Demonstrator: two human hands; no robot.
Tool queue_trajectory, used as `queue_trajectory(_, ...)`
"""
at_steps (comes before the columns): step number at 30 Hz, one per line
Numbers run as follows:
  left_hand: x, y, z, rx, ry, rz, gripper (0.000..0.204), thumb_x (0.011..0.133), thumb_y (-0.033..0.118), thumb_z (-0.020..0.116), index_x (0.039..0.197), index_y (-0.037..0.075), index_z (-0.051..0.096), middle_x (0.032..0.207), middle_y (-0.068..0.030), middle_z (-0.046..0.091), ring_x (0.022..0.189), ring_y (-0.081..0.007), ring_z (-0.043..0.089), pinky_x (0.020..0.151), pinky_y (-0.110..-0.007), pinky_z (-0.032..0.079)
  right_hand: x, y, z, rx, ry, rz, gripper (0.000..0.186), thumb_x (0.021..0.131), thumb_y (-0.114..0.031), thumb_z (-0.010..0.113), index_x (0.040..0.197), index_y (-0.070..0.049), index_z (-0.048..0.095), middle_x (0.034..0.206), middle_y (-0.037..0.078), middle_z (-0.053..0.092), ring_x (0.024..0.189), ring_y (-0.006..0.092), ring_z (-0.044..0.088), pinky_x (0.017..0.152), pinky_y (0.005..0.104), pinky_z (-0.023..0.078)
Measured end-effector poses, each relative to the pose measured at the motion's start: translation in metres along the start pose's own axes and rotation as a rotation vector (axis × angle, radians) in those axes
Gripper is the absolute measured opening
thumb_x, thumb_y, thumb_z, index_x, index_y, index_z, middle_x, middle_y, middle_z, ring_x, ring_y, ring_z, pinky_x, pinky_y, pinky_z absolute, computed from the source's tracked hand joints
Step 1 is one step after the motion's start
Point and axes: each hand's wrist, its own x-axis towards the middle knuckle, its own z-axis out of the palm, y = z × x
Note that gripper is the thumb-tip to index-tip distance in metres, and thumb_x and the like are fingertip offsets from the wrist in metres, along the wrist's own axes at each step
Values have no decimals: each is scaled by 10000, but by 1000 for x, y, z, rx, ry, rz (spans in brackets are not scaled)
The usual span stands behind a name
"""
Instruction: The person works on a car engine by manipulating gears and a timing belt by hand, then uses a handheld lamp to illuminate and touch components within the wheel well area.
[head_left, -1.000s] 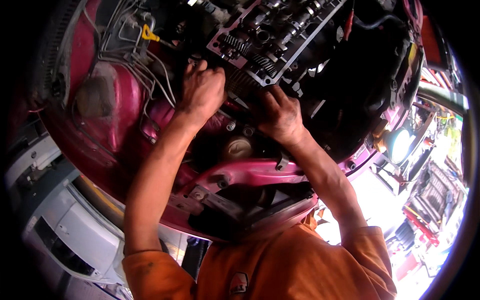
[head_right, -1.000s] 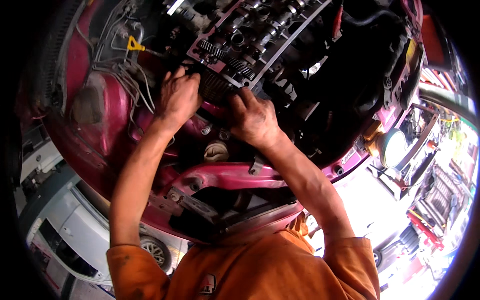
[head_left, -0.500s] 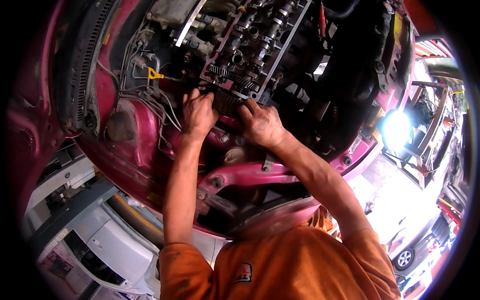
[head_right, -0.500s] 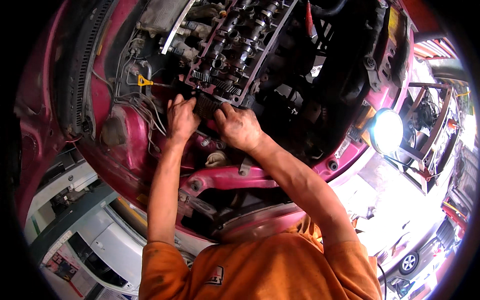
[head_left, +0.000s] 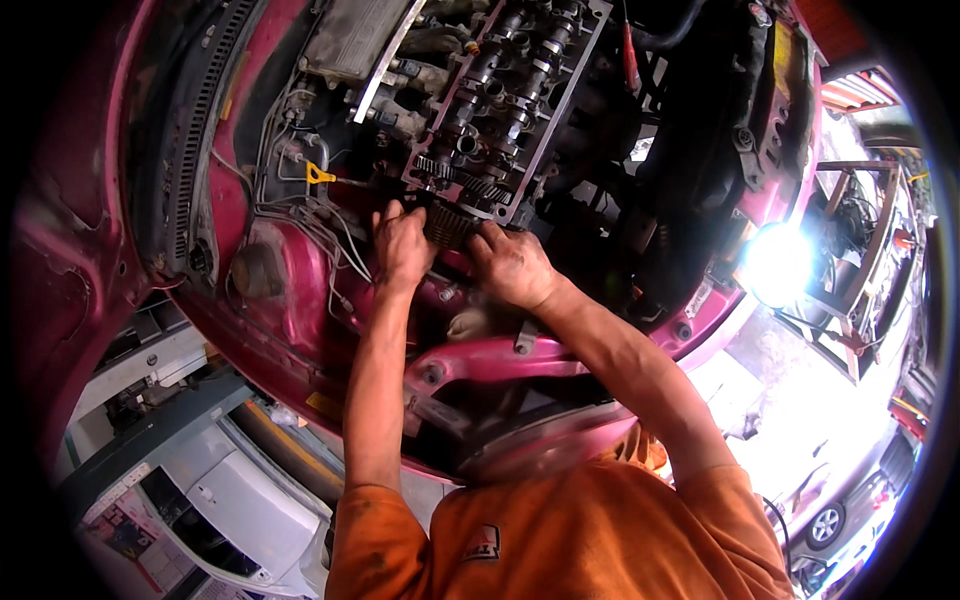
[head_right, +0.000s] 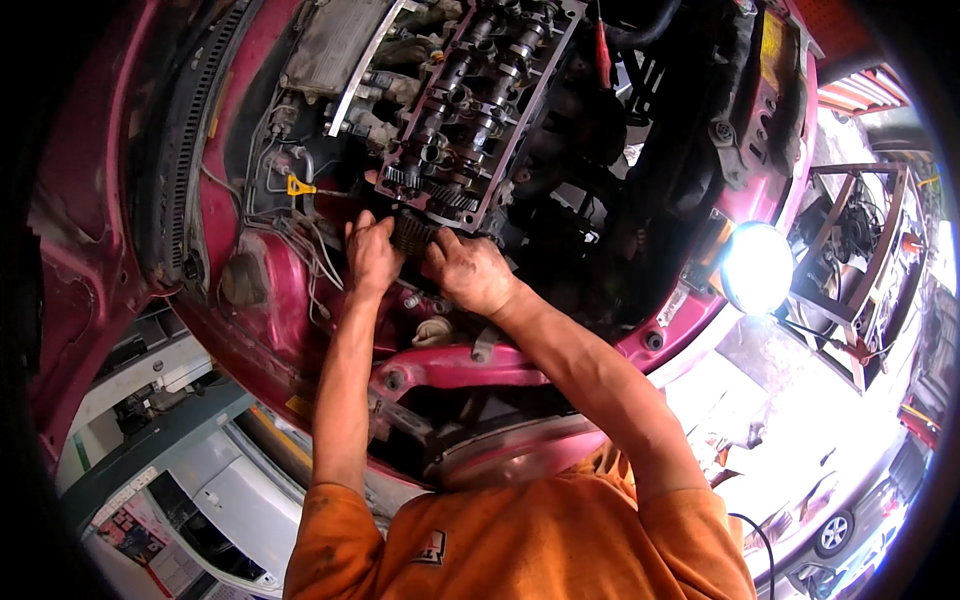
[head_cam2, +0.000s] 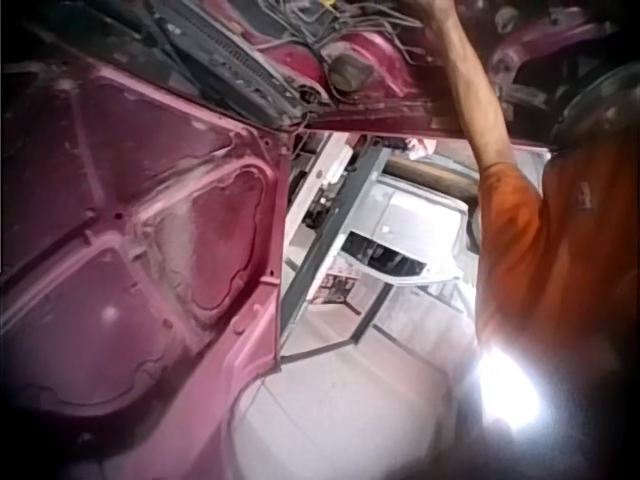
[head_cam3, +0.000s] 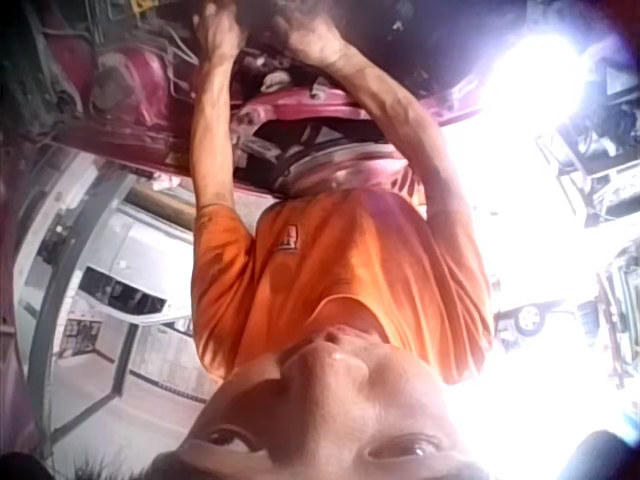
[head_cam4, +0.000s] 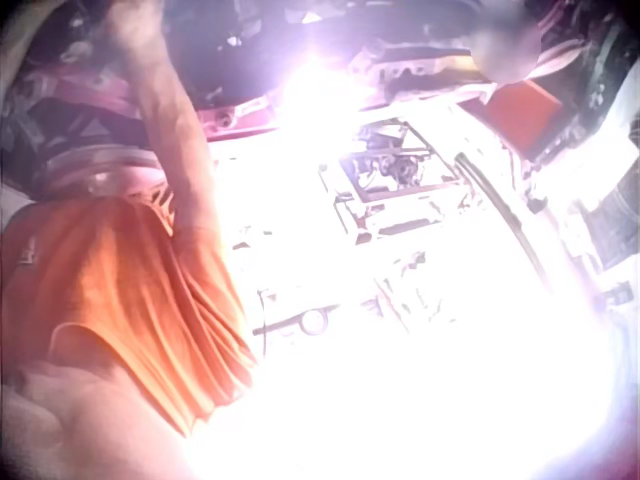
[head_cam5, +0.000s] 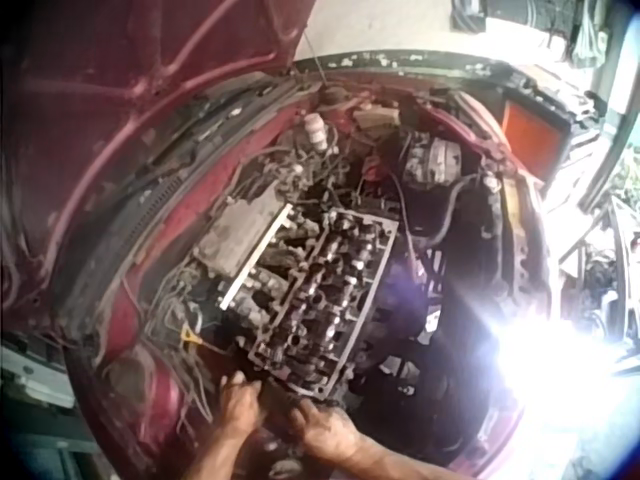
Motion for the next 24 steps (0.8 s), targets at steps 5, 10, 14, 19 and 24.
queue_trajectory(5,1,-5,5,7,21,5,177,668,215,751,744,90,652,742,-121,633,857,-308,565,833,-464,408,0,1,0,2,-35,0,181,816,-191,645,817,-35,554,835,141,545,543,320,600,468,437,508)
queue_trajectory(10,-1,2,-5,30,41,28,141,669,183,733,738,93,649,739,-78,655,874,-292,556,831,-452,407,1,-1,-1,-2,-63,37,199,812,-203,652,836,-33,552,853,139,551,573,326,619,476,444,513)
queue_trajectory(14,-2,0,-9,30,6,42,118,677,158,723,752,97,655,784,-64,683,925,-281,560,872,-462,408,8,-4,-3,-40,-42,65,239,810,-241,673,893,-40,572,892,135,553,626,323,645,499,436,528)
queue_trajectory(19,-1,-3,-3,-16,-13,10,149,688,137,716,831,100,696,901,-61,709,1042,-266,575,961,-455,395,18,-4,-1,-286,-94,-68,308,819,-267,630,1090,-121,635,969,98,536,673,260,651,515,382,546)
queue_trajectory(24,2,-10,5,74,-35,-7,31,671,149,708,682,121,714,803,-87,724,1027,-239,587,920,-408,363,32,-6,11,-422,-80,-204,336,804,-261,623,1125,-172,668,964,26,523,874,220,576,643,371,544)
